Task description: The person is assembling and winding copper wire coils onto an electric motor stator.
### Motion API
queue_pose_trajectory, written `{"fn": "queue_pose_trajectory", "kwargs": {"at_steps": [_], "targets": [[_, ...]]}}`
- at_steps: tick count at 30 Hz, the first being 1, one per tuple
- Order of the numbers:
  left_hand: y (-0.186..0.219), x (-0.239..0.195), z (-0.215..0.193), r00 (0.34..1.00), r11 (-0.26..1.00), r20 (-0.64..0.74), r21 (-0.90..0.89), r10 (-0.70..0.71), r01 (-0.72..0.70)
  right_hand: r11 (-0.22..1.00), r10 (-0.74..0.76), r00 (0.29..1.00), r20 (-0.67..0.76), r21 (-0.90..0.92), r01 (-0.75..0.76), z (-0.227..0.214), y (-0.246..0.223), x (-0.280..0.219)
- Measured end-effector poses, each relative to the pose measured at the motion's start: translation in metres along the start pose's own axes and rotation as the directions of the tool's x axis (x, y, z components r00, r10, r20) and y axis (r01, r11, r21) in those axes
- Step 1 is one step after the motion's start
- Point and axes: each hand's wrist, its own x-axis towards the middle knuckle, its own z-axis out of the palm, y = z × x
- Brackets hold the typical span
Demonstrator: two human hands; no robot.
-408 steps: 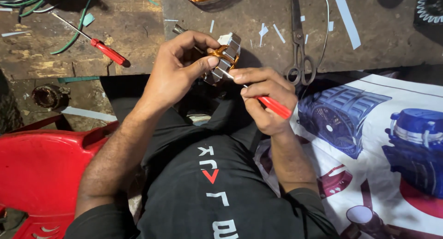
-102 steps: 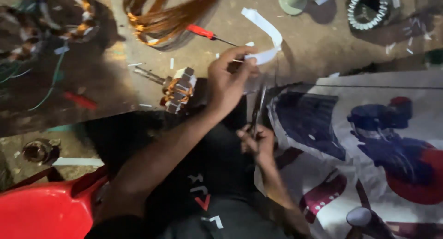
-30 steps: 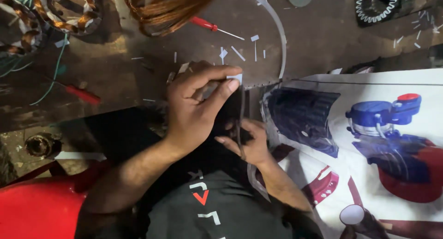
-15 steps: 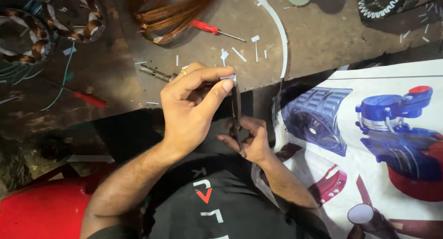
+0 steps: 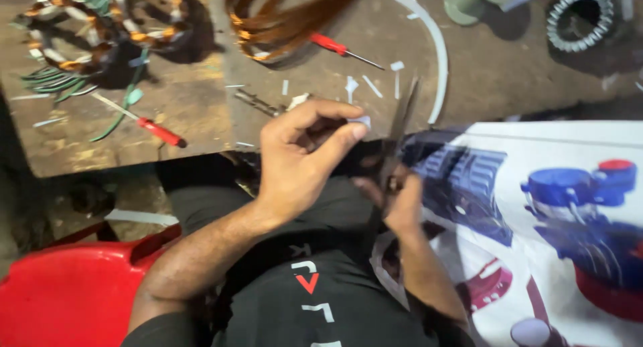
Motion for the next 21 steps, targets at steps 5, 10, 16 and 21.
{"fn": "queue_pose_trajectory", "kwargs": {"at_steps": [5, 10, 16, 21], "targets": [[-0.003, -0.007, -0.011, 0.994, 0.988, 0.101, -0.153, 0.051, -0.035, 0.970, 0.241, 0.969, -0.056, 0.045, -0.239, -0.043, 0.013, 0.039], [0.007, -0.011, -0.018, 0.997, 0.966, 0.044, -0.246, -0.068, 0.077, 0.812, 0.147, 0.981, -0.126, -0.551, -0.193, -0.040, -0.030, 0.068], [0.003, -0.015, -0.025, 0.997, 0.983, 0.059, -0.171, -0.053, 0.062, 0.744, -0.133, 0.988, -0.073, -0.666, 0.050, -0.036, -0.045, 0.059], [-0.006, -0.026, -0.025, 0.996, 0.977, 0.022, -0.192, -0.089, 0.091, 0.835, -0.318, 0.936, -0.150, -0.512, 0.202, -0.010, -0.095, 0.037]]}}
